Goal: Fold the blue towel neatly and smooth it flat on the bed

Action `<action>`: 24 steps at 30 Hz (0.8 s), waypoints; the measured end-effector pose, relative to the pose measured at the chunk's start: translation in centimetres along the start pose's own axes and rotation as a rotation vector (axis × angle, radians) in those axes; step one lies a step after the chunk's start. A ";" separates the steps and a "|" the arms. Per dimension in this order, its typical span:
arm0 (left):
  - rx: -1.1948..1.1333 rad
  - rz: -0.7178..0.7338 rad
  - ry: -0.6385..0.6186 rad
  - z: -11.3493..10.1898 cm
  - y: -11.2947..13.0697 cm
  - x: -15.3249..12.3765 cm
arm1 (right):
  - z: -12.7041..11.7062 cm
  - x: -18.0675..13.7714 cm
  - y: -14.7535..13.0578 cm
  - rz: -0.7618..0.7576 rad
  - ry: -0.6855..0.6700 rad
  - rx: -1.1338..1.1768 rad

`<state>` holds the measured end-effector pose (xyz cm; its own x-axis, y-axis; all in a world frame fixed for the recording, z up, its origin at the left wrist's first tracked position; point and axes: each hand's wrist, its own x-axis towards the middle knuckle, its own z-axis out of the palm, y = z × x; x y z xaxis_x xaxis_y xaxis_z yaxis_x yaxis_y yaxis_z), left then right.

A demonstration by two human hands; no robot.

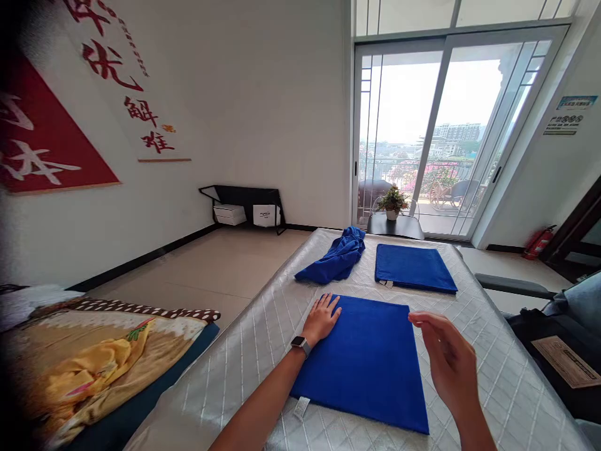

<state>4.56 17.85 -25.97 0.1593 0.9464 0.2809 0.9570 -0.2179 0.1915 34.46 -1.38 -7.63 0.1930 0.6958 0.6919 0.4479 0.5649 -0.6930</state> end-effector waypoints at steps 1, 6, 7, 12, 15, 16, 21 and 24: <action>-0.004 -0.002 -0.002 -0.1 0.1 0.0 | 1.4 0.8 2.0 0.049 -0.083 -0.083; -0.028 0.010 -0.014 -1.2 0.6 -0.3 | 7.1 1.9 13.3 0.202 -0.455 -0.627; -0.033 0.017 -0.010 -1.3 0.7 -0.3 | 7.7 1.6 14.9 0.217 -0.483 -0.671; 0.024 0.041 0.004 -0.6 0.1 -0.2 | 9.7 0.1 18.7 0.256 -0.552 -0.778; 0.081 0.051 -0.003 -0.3 -0.2 0.1 | 10.1 -0.4 19.7 0.265 -0.568 -0.804; 0.091 0.052 0.007 -0.4 0.0 0.2 | 10.2 -0.5 20.0 0.267 -0.571 -0.809; -0.038 0.177 0.063 -0.8 6.5 1.0 | 10.6 -0.7 21.1 0.274 -0.589 -0.853; -0.113 0.337 0.018 0.2 13.4 1.5 | 10.4 -0.8 21.2 0.257 -0.604 -0.873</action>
<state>17.67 16.41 -23.14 0.4563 0.8126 0.3625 0.8183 -0.5432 0.1877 34.72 14.72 -25.00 0.0157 0.9856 0.1683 0.9666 0.0281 -0.2547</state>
